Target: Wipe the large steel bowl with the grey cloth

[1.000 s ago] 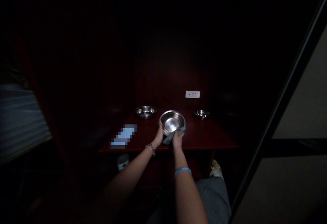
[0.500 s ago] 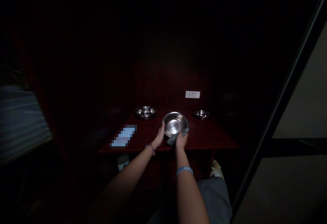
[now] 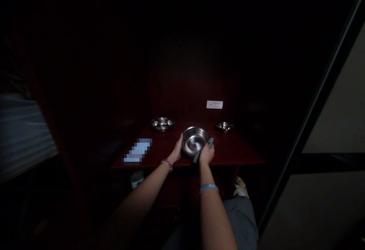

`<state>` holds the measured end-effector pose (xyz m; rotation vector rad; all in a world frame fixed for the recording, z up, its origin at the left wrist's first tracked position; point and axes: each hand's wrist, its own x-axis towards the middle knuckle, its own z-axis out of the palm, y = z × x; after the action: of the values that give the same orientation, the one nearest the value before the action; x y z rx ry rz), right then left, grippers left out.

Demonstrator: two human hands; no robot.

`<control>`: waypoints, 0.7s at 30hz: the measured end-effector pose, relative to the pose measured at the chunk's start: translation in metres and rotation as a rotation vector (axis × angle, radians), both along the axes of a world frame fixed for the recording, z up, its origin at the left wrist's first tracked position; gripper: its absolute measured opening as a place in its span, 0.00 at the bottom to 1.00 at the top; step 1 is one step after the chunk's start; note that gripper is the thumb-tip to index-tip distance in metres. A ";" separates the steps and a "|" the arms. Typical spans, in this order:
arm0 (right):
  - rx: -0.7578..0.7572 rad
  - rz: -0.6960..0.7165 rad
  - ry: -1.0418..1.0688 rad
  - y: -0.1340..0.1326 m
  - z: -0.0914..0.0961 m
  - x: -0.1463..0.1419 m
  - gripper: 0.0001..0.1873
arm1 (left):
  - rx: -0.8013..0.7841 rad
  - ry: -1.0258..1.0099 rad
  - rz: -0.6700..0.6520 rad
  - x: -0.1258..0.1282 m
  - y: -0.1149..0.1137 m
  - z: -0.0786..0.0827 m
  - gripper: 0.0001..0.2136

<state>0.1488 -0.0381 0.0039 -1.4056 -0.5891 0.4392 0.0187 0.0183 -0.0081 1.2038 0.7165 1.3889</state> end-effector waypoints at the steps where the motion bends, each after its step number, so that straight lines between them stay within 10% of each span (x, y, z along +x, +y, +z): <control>1: 0.002 -0.002 0.001 -0.001 0.001 0.001 0.17 | 0.004 -0.018 -0.019 0.000 0.000 0.000 0.32; 21: 0.187 0.372 0.172 -0.002 0.019 0.031 0.06 | -0.083 -0.105 -0.192 -0.001 -0.025 0.018 0.27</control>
<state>0.1801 -0.0399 0.0232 -1.0686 -0.7334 0.7731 0.0178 -0.0063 0.0098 1.0960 0.5641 1.2419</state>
